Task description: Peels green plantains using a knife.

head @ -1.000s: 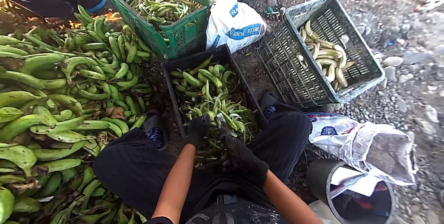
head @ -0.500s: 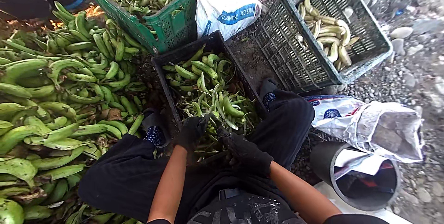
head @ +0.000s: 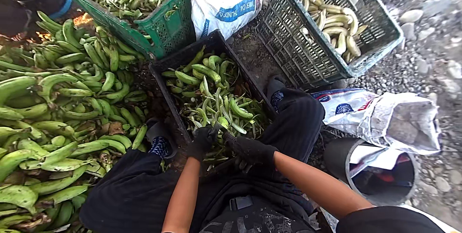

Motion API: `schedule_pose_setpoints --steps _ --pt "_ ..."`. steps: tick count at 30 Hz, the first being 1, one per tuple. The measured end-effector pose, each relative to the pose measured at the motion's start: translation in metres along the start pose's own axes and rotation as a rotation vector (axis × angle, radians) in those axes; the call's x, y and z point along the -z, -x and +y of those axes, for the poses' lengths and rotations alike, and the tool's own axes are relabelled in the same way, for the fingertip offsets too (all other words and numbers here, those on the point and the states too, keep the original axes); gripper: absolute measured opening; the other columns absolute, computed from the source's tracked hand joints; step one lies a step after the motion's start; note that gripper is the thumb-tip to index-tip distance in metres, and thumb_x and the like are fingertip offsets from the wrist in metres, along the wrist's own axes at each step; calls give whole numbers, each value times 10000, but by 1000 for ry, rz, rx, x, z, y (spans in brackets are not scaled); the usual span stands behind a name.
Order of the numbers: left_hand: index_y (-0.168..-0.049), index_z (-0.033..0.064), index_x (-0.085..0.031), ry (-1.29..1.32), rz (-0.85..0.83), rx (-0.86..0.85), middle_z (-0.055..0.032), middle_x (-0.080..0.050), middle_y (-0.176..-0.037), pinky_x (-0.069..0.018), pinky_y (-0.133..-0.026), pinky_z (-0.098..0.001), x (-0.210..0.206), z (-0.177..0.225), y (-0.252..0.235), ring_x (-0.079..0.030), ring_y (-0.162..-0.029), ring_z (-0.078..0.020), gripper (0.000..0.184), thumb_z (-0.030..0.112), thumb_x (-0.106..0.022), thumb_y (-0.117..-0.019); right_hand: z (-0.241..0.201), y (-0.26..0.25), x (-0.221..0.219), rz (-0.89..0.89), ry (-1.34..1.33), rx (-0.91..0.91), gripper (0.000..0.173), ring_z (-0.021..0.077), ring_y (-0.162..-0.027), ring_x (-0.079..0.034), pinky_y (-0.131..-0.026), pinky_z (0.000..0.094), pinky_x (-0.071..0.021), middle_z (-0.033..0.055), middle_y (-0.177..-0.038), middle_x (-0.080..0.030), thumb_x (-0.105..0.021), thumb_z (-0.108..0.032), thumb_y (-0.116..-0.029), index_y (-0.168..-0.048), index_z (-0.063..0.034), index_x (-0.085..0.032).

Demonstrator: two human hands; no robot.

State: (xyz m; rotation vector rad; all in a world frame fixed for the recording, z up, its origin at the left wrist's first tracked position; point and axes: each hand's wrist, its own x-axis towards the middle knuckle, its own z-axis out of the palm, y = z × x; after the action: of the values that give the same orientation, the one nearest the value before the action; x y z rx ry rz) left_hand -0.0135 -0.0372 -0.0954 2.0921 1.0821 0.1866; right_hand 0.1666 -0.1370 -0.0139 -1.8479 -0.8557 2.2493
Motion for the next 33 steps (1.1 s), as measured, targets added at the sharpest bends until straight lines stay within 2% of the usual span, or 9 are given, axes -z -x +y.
schedule_pose_setpoints --steps 8,13,14,16,18,20,22,25,33 --pt "-809 -97 -658 50 42 56 -198 -635 -724 -511 -746 -511 -5 -5 3 -645 -734 -317 530 282 -368 -1038 -1 -14 -3 -56 -116 -17 658 204 -621 -663 -602 365 -584 98 -794 -621 -199 -622 -1074 -1172 -54 -516" --pt "-1205 -81 -636 33 -120 717 -275 -651 -1163 -461 -1006 -533 22 35 16 -633 -1115 -372 595 410 -311 -1118 -3 -13 -24 76 -51 105 685 232 -667 -683 -637 408 -599 129 -860 -639 -183 -616 -1077 -1278 -53 -517" --pt "-1228 -57 -638 111 -171 811 -237 -664 -1134 -503 -954 -496 19 27 21 -657 -1047 -322 621 457 -309 -1110 -4 -12 -29 85 -16 112 661 228 -679 -681 -651 410 -597 125 -877 -638 -179 -590 -1087 -1309 -62 -509" --pt "-1088 12 -611 497 -99 926 -70 -558 -761 -500 -589 -314 -1 6 37 -545 -603 -153 488 444 -382 -1100 -1 -16 -38 59 34 130 621 231 -706 -665 -677 423 -586 136 -926 -628 -190 -537 -1106 -1337 -54 -504" --pt "-1131 30 -558 820 38 974 -28 -509 -708 -466 -518 -271 -11 3 43 -491 -530 -113 375 371 -405 -1104 6 -22 -44 56 33 156 578 210 -661 -658 -635 395 -587 121 -891 -624 -214 -506 -1114 -1323 -53 -508" --pt "-1393 24 -474 797 118 1015 -142 -603 -1000 -537 -684 -360 -17 -3 42 -605 -766 -197 470 387 -413 -1101 12 -27 -42 97 -13 152 582 225 -678 -667 -642 414 -595 138 -942 -632 -204 -507 -1115 -1391 -73 -475" --pt "-1569 30 -296 718 113 993 -246 -499 -1444 -488 -1016 -483 -20 -9 41 -563 -1242 -315 604 425 -332 -1114 18 -32 -31 193 -76 137 614 254 -692 -688 -649 439 -604 164 -976 -656 -182 -517 -1111 -1492 -95 -413" --pt "-1561 15 -311 707 205 982 -254 -410 -1534 -427 -1095 -522 -25 -6 36 -470 -1368 -347 617 443 -266 -1119 26 -38 -18 336 -194 113 634 245 -658 -683 -612 422 -603 157 -926 -649 -213 -549 -1101 -1380 -45 -481" --pt "-1339 -68 -554 603 360 1129 -282 -598 -1254 -473 -984 -528 -36 -4 16 -592 -1140 -370 562 421 -488 -1070 29 -37 -40 197 65 216 527 236 -772 -692 -712 418 -600 179 -1058 -642 -330 -433 -1118 -1392 -8 -479"
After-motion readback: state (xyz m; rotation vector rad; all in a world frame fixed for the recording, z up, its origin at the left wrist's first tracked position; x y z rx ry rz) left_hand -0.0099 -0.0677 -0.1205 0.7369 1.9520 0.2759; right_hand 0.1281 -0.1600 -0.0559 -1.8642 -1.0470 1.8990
